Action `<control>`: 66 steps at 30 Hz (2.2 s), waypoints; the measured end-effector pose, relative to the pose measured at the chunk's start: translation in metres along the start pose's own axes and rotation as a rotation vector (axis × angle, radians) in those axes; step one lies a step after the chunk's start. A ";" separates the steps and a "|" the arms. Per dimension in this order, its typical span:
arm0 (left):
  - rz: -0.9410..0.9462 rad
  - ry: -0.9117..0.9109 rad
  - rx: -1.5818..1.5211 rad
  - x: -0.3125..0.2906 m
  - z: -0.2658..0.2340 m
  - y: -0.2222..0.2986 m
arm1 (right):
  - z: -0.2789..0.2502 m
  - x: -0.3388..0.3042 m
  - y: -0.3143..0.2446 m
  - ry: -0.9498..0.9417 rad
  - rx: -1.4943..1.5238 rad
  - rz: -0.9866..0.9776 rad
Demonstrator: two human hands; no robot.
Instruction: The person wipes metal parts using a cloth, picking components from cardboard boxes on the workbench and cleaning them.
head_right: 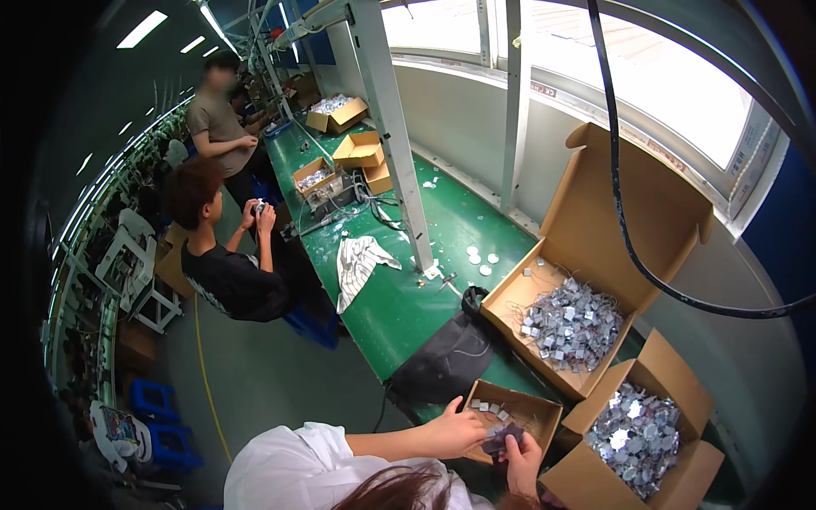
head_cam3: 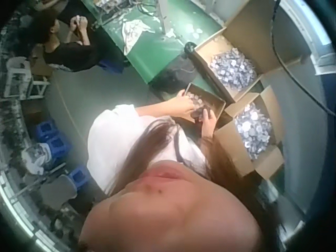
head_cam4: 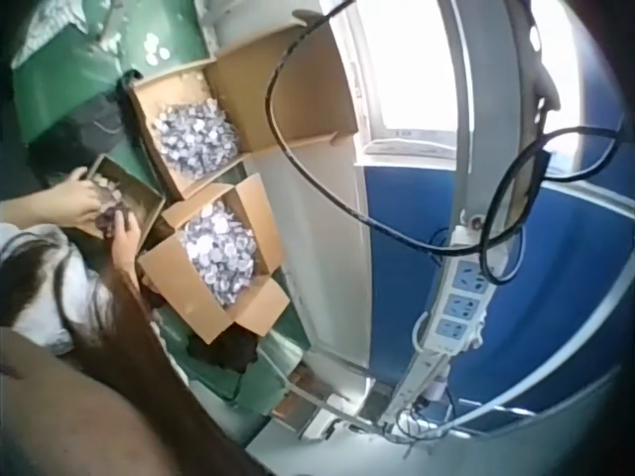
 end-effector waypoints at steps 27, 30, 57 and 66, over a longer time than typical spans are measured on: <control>-0.433 0.844 -0.116 -0.054 -0.215 -0.130 | -0.038 0.041 0.041 -0.019 0.025 -0.015; -0.268 0.659 -0.231 -0.024 -0.166 -0.104 | -0.032 0.045 0.038 -0.015 0.056 -0.010; -0.094 0.026 -0.655 0.021 -0.004 -0.028 | -0.012 0.046 0.036 -0.065 -0.044 -0.002; -0.197 -0.054 -0.769 0.022 -0.012 -0.013 | -0.005 0.037 0.023 0.007 0.053 0.012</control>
Point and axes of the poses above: each hand's wrist, its own x-axis towards the middle knuckle, its own z-axis out of the palm, y = z × x, the point moved 1 cm from there along x, towards the middle knuckle, and after that the axes turned 7 degrees about -y, right-handed, at the moved point
